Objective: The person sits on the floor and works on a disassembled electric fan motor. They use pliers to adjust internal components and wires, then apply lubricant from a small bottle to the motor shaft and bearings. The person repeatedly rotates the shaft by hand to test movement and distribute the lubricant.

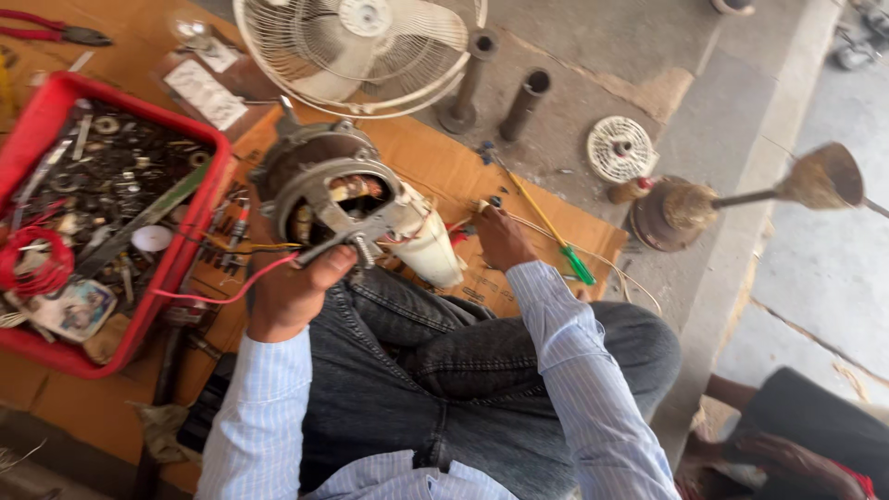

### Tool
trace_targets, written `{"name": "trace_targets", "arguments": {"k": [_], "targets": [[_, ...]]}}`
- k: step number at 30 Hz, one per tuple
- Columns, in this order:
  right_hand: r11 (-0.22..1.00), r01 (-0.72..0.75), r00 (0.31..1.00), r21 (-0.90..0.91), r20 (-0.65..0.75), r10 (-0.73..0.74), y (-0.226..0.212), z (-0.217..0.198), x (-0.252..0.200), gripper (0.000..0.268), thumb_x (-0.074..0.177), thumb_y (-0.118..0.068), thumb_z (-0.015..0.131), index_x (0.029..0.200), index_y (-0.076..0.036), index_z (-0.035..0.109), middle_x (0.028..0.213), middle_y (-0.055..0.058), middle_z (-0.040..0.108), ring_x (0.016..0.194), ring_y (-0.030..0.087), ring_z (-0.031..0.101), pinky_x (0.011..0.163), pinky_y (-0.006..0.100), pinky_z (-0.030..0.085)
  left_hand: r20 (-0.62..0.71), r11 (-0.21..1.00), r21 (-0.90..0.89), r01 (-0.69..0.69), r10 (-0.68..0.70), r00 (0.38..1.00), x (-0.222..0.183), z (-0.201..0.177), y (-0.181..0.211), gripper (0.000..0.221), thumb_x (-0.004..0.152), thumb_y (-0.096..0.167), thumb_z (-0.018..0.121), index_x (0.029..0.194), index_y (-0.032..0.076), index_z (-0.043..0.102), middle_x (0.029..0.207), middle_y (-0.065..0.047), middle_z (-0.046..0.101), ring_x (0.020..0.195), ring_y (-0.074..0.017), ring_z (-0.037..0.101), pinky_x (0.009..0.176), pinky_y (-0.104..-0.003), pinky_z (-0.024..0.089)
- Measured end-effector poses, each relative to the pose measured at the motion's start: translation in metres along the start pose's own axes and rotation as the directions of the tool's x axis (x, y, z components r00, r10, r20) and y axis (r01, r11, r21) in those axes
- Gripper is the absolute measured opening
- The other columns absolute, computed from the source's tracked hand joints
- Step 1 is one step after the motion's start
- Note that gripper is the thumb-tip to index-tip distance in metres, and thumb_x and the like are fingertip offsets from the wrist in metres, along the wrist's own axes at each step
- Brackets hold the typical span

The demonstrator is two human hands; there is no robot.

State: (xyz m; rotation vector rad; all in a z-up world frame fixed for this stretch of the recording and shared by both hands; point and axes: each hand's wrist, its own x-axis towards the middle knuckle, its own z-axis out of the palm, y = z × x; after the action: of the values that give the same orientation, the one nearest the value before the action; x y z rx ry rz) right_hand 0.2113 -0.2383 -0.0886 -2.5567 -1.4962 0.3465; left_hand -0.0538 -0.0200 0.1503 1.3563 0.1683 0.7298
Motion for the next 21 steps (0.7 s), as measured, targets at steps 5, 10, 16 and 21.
{"name": "trace_targets", "arguments": {"k": [5,10,16,21], "targets": [[0.997,0.057,0.998,-0.042,-0.003,-0.057,-0.009,-0.002,0.000,0.056,0.073,-0.024,0.085,0.123,-0.009,0.065,0.122,0.012,0.063,0.114,0.035,0.057,0.095,0.047,0.051,-0.030,0.990,0.082,0.114,-0.112,0.993,-0.002,-0.010,0.004,0.078,0.086,0.017,0.083,0.152,0.001,0.045,0.142,-0.014,0.063,0.130,-0.0253,0.063,0.114,-0.038,0.054],[0.993,-0.109,0.986,-0.044,0.125,0.114,-0.013,-0.026,0.001,0.035,0.081,-0.037,0.080,0.107,-0.015,0.071,0.111,0.009,0.071,0.110,0.033,0.065,0.090,0.049,0.054,-0.034,0.996,-0.089,0.025,-0.028,0.999,-0.001,-0.012,0.003,0.098,0.078,0.021,0.086,0.156,0.006,0.028,0.145,-0.013,0.057,0.135,-0.0256,0.062,0.115,-0.041,0.056],[0.956,-0.290,0.897,-0.045,0.336,0.287,-0.026,-0.089,-0.011,0.032,0.081,-0.038,0.078,0.096,-0.011,0.073,0.097,0.015,0.076,0.092,0.035,0.072,0.085,0.048,0.057,-0.004,0.993,-0.106,0.046,-0.046,0.999,-0.008,-0.010,0.010,0.112,0.074,0.026,0.088,0.160,0.010,0.017,0.149,-0.013,0.051,0.139,-0.0256,0.057,0.115,-0.040,0.054],[0.929,-0.313,0.948,0.200,-0.002,0.320,-0.052,-0.180,-0.058,0.030,0.079,-0.029,0.078,0.102,-0.008,0.077,0.094,0.013,0.075,0.084,0.027,0.074,0.079,0.041,0.060,0.058,0.993,-0.089,0.079,-0.074,0.996,-0.015,0.006,0.018,0.110,0.074,0.023,0.090,0.158,0.008,0.019,0.150,-0.016,0.050,0.139,-0.0287,0.058,0.114,-0.043,0.055]]}}
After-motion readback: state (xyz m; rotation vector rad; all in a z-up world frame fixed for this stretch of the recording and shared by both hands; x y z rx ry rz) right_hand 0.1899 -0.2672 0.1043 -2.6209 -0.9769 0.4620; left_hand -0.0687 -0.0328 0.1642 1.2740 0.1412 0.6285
